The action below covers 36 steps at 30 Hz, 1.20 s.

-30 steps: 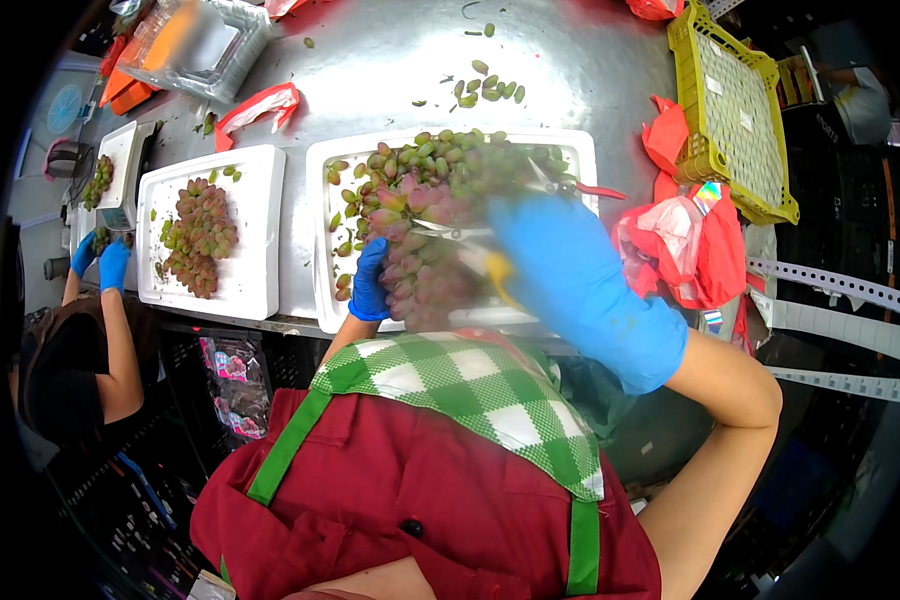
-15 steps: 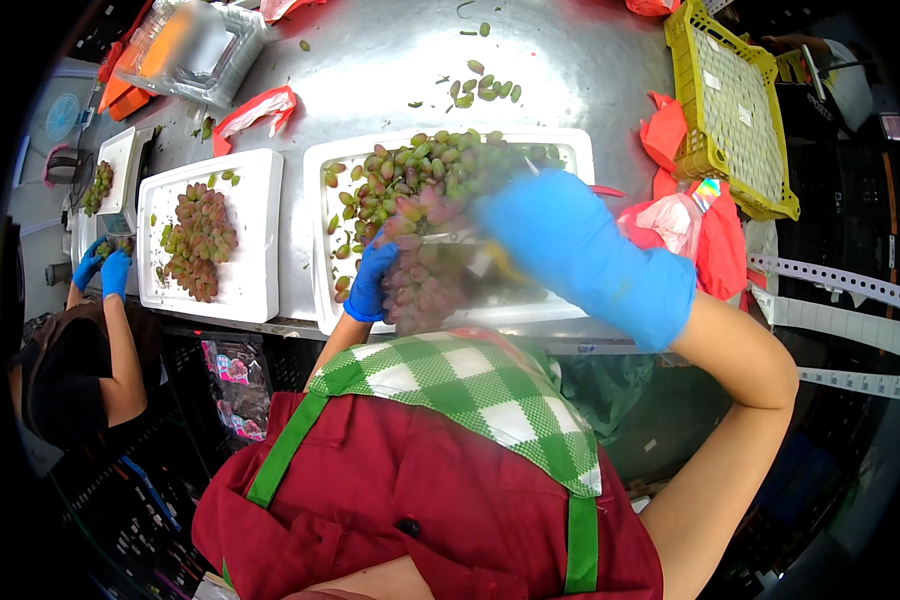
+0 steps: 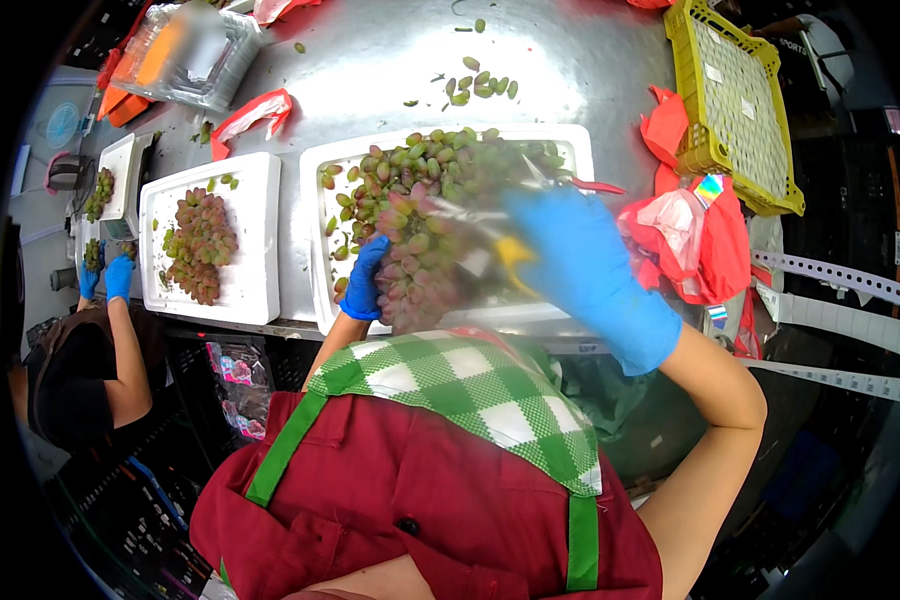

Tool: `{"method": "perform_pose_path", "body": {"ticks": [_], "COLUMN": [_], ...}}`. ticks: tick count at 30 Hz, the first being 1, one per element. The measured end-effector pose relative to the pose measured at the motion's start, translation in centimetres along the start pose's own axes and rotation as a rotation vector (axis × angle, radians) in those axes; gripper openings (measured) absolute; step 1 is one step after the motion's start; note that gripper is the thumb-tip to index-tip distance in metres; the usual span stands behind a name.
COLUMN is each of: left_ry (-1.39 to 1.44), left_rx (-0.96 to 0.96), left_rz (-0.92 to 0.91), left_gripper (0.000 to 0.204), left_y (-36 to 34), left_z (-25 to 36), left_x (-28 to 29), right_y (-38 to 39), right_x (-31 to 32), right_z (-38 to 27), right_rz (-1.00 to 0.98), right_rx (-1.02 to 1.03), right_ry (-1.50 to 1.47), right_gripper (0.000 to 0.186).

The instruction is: The person uses yellow-handled shears to trim individual grapes and small clusters from a large grape bunch held in the left hand. Trimmed grapes are placed into a white tray on the table. The person repeats this trimming process across multiple grape bunches throughout the clip.

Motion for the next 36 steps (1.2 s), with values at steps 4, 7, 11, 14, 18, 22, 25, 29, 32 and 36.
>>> {"method": "perform_pose_path", "body": {"ticks": [4,7,11,14,18,22,25,29,32,36], "left_ry": [-0.072,-0.136,-0.121,-0.103,-0.092,-0.119,-0.132,-0.134,-0.109,-0.188], "left_rx": [-0.010,-0.035,-0.024,-0.009,-0.008,-0.013,-0.029,-0.057,-0.034,-0.077], "left_rz": [0.026,0.034,0.035,0.040,0.063,0.080,0.084,0.005,-0.009,-0.015], "left_gripper": [0.036,0.036,0.035,0.035,0.036,0.036,0.036,0.036,0.035,0.035], "left_y": [-0.2,-0.5,-0.3,-0.4,-0.5,-0.5,-0.7,-0.6,-0.3,-0.1], "left_z": [0.0,0.1,0.4,0.0,-0.4,-0.4,-1.2,-0.8,-0.1,0.5], "left_x": [0.3,0.5,-0.3,0.4,1.1,1.3,3.1,2.0,0.1,-0.5], "right_y": [-0.8,-1.7,-1.5,-1.6,-1.8,-1.9,-1.8,-1.6,-1.7,-1.6], "right_x": [0.6,1.1,1.3,1.3,1.2,0.6,0.4,0.0,-0.3,-0.1], "right_z": [-2.4,-3.6,-5.0,-5.5,-5.4,-5.6,-5.7,-5.8,-5.6,-5.3], "right_rz": [0.106,0.119,0.241,0.205,0.173,0.119,0.112,0.082,0.014,-0.008], "right_rx": [0.107,0.160,0.252,0.278,0.275,0.307,0.354,0.398,0.403,0.354], "right_ry": [0.357,0.474,0.660,0.792,0.805,0.774,0.835,0.841,0.750,0.676], "right_gripper": [0.055,0.052,0.053,0.054,0.054,0.051,0.049,0.048,0.048,0.047]}}
Point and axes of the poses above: each hand's wrist, its own y-axis away from the middle knuckle, its own x-axis out of the back of the hand, z = x × y, the point moved 10 cm from there along -y, towards the middle knuckle, and after that the axes turned 9 degrees about y, right-handed, at the moved point
